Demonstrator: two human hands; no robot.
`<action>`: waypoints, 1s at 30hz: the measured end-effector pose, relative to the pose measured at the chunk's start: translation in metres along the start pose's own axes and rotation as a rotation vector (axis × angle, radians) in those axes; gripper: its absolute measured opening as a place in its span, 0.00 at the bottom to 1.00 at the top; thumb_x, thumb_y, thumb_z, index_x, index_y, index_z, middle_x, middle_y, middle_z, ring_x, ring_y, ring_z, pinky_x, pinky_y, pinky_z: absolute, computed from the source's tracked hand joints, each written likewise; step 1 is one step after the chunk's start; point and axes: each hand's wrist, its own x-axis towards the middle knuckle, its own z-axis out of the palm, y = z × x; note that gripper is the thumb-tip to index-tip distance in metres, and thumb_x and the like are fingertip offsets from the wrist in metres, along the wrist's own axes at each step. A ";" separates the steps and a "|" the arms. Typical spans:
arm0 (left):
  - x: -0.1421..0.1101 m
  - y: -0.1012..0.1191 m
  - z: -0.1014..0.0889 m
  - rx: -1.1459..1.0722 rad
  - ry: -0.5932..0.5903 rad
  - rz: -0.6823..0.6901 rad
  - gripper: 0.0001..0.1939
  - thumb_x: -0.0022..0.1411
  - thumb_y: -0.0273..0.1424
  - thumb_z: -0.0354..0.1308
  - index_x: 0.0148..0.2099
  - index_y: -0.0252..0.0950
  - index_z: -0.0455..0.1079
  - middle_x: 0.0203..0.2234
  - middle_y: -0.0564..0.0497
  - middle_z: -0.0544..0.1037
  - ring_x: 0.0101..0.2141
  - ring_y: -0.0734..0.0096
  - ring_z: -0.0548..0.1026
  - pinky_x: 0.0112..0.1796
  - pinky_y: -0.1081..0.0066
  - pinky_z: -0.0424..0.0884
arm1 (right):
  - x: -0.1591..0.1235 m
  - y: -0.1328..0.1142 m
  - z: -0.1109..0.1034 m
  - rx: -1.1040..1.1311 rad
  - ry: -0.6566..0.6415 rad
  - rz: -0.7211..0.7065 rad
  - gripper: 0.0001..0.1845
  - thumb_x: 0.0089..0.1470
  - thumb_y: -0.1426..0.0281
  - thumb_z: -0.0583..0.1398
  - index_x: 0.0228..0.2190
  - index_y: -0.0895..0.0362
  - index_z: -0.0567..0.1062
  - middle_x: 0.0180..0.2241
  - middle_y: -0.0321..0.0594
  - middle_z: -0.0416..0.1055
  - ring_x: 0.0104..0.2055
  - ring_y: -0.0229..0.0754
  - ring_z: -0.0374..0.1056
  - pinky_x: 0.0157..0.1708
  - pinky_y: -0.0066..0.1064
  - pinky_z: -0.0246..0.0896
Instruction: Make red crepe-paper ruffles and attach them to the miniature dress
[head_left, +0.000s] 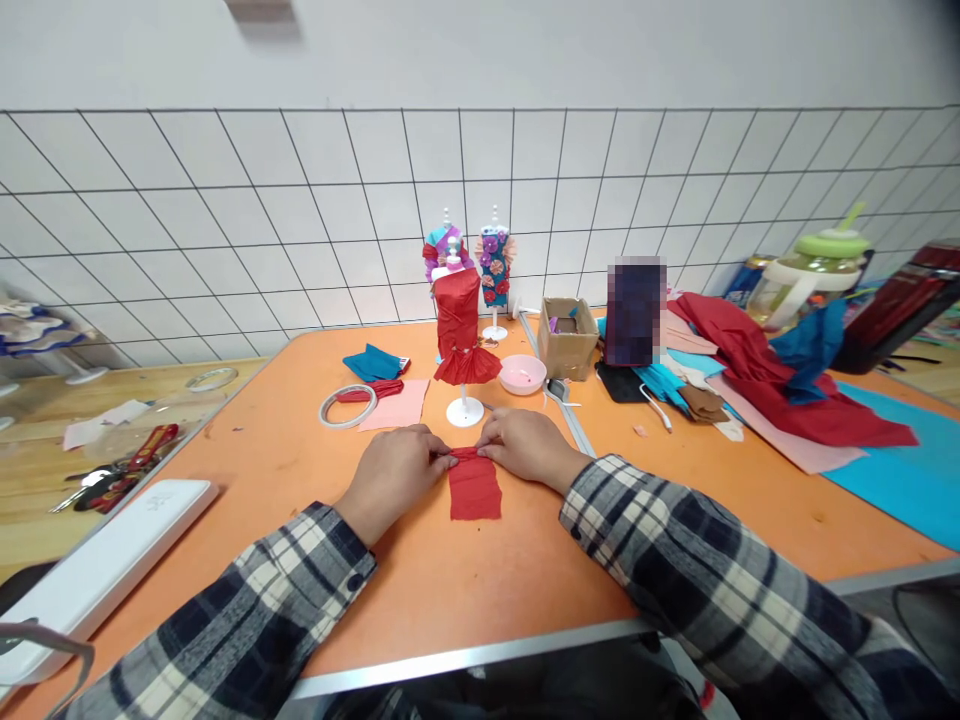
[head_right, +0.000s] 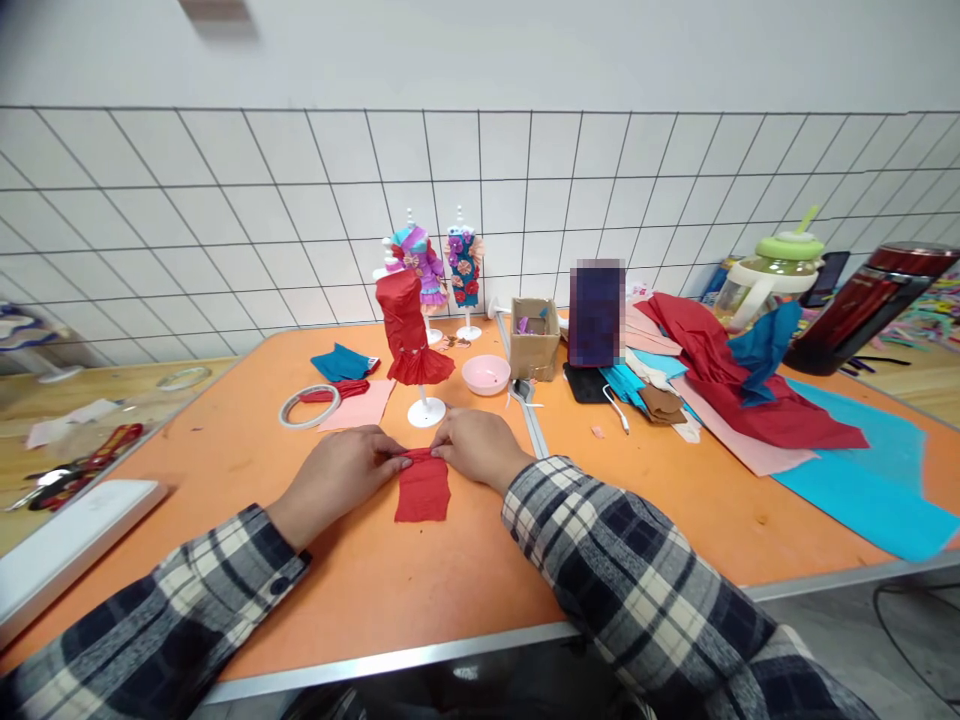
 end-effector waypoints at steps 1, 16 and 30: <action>-0.001 0.000 -0.001 0.011 0.001 0.006 0.13 0.61 0.39 0.55 0.38 0.44 0.80 0.36 0.48 0.81 0.34 0.58 0.77 0.31 0.67 0.64 | 0.000 -0.001 0.000 -0.009 -0.001 0.002 0.09 0.57 0.65 0.60 0.36 0.48 0.81 0.41 0.35 0.76 0.40 0.40 0.69 0.31 0.29 0.54; 0.007 -0.028 0.002 -0.201 0.193 0.010 0.16 0.64 0.37 0.50 0.42 0.37 0.78 0.37 0.45 0.79 0.39 0.59 0.74 0.39 0.64 0.67 | -0.003 0.001 -0.002 -0.057 -0.002 0.025 0.09 0.57 0.66 0.59 0.34 0.51 0.81 0.39 0.37 0.76 0.41 0.42 0.70 0.33 0.29 0.56; 0.006 -0.022 0.011 -0.348 0.067 0.130 0.18 0.60 0.42 0.56 0.49 0.38 0.72 0.39 0.45 0.76 0.41 0.59 0.73 0.43 0.62 0.68 | -0.002 0.007 -0.004 0.719 0.011 0.333 0.04 0.50 0.69 0.61 0.30 0.57 0.74 0.26 0.35 0.73 0.26 0.35 0.66 0.24 0.24 0.59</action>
